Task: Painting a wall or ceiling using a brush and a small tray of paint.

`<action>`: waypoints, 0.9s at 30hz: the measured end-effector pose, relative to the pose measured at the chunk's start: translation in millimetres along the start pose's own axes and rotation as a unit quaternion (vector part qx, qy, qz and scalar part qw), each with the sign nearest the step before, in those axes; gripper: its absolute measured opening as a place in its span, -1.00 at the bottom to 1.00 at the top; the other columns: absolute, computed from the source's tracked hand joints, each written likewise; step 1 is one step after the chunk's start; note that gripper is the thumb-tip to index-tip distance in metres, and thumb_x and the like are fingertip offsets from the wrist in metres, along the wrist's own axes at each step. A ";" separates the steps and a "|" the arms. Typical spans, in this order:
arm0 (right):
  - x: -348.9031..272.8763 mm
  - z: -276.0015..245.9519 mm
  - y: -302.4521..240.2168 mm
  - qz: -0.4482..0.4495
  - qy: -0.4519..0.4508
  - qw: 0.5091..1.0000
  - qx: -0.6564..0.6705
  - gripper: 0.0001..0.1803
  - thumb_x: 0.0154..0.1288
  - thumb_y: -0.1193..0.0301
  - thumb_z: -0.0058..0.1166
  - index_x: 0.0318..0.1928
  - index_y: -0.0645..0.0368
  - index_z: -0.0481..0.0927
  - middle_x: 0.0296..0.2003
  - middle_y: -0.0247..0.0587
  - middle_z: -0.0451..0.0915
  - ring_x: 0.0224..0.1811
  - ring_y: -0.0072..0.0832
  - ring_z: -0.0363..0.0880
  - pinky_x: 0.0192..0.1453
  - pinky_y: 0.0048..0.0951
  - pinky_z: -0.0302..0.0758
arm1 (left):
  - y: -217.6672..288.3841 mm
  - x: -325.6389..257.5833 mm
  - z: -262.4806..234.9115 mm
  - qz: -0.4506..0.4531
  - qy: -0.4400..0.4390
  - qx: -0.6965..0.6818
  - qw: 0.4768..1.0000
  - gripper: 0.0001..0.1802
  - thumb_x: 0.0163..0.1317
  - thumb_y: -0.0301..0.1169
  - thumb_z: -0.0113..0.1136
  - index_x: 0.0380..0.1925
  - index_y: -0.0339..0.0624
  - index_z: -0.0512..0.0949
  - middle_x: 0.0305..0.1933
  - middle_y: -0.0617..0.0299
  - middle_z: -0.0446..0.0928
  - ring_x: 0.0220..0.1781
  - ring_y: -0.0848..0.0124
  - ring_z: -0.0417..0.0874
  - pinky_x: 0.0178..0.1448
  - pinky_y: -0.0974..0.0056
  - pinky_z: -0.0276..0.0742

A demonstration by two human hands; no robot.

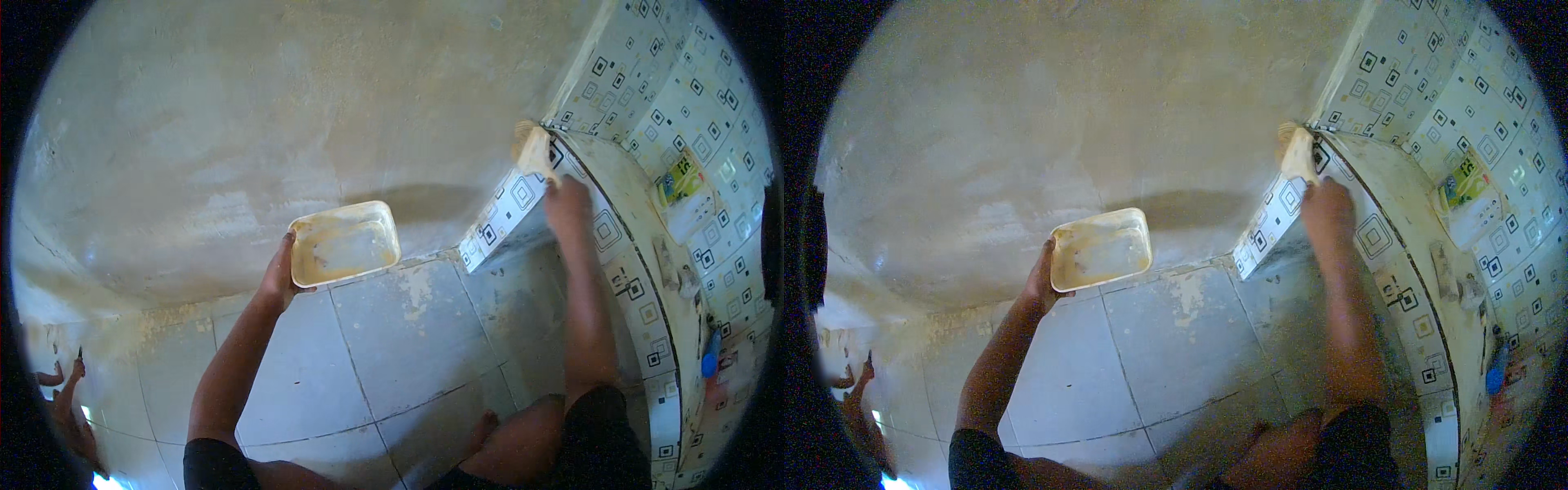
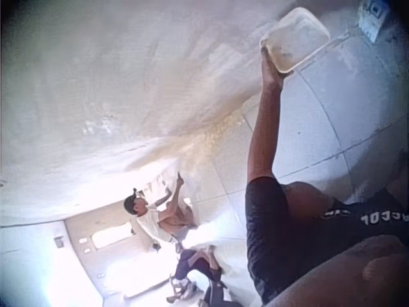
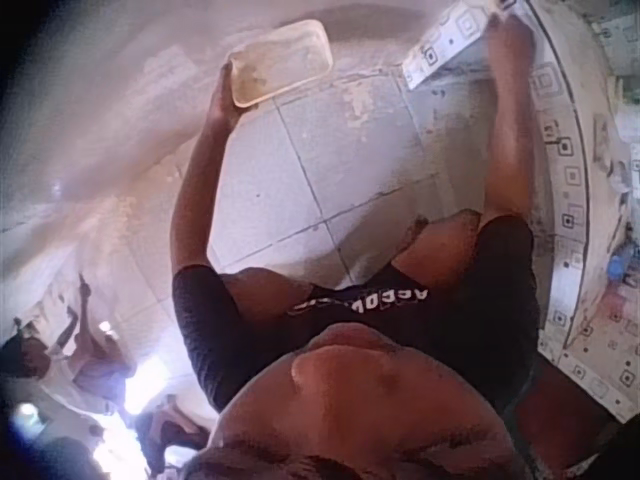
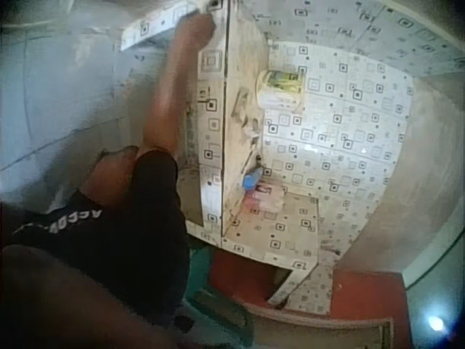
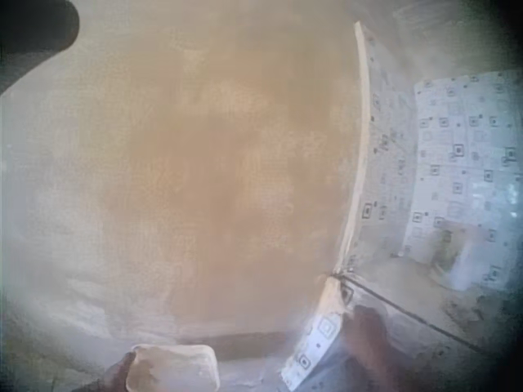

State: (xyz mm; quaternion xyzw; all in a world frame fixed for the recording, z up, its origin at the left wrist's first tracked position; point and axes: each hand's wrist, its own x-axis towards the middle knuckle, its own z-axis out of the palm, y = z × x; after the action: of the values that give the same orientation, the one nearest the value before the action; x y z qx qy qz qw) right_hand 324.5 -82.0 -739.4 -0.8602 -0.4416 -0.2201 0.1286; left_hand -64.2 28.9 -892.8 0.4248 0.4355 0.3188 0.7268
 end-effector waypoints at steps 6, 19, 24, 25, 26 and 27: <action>-50.9 -11.6 -96.0 -0.109 -0.131 0.981 0.098 -0.72 0.20 0.31 -0.09 -0.38 0.32 0.47 -0.51 0.10 0.52 -0.41 -0.08 0.55 -0.29 -0.17 0.49 | -22.0 5.6 -15.7 -0.041 -0.063 0.054 0.996 -0.33 0.19 0.22 -0.37 0.06 -0.04 0.30 -0.15 0.18 0.49 -0.18 0.35 0.54 -0.32 0.21 0.47; -74.8 114.3 -93.9 -0.256 -0.090 0.935 0.228 -0.64 0.17 0.27 -0.04 -0.17 0.33 0.43 -0.39 0.02 0.54 -0.38 -0.14 0.56 -0.27 -0.18 0.49 | -49.0 -9.7 2.7 -0.029 -0.209 0.154 0.965 -0.30 0.25 0.15 -0.34 0.12 -0.21 0.26 0.03 0.14 0.39 -0.02 0.37 0.45 0.07 0.25 0.37; -64.7 139.7 -5.8 -0.161 -0.014 0.968 0.191 -0.76 0.14 0.32 0.02 -0.30 0.24 0.40 -0.49 0.07 0.51 -0.44 -0.02 0.52 -0.37 -0.11 0.45 | -55.5 1.6 -17.8 -0.059 -0.189 0.124 0.972 -0.29 0.23 0.17 -0.33 0.11 -0.20 0.27 0.01 0.15 0.40 -0.02 0.36 0.44 0.06 0.24 0.37; -65.0 155.6 19.6 -0.149 0.037 0.970 0.187 -0.77 0.15 0.32 0.00 -0.30 0.24 0.41 -0.49 0.09 0.51 -0.45 -0.01 0.52 -0.37 -0.10 0.44 | -52.6 3.5 -16.1 -0.066 -0.187 0.131 0.971 -0.30 0.24 0.17 -0.33 0.11 -0.20 0.27 0.00 0.14 0.40 -0.02 0.36 0.44 0.06 0.23 0.37; -69.0 145.4 19.4 -0.087 -0.009 0.977 0.196 -0.76 0.18 0.33 -0.04 -0.30 0.29 0.41 -0.49 0.11 0.52 -0.45 0.01 0.52 -0.36 -0.11 0.44 | -52.5 -0.3 -20.7 -0.066 -0.179 0.126 0.973 -0.30 0.24 0.17 -0.33 0.11 -0.20 0.27 0.00 0.14 0.40 -0.02 0.36 0.44 0.06 0.23 0.37; -70.7 149.4 31.3 -0.053 -0.007 0.982 0.181 -0.76 0.19 0.33 -0.06 -0.30 0.31 0.41 -0.49 0.12 0.52 -0.45 0.01 0.52 -0.37 -0.11 0.44 | -50.8 -2.0 -20.6 -0.063 -0.169 0.125 0.976 -0.30 0.24 0.16 -0.33 0.11 -0.20 0.27 0.01 0.14 0.40 -0.02 0.36 0.44 0.06 0.23 0.37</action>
State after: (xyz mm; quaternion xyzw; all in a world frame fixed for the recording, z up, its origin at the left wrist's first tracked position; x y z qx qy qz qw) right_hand 353.4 -87.7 -905.0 -0.7999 -0.5197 -0.1373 0.2670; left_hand -78.9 12.1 -942.9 0.5316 0.3685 0.1385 0.7499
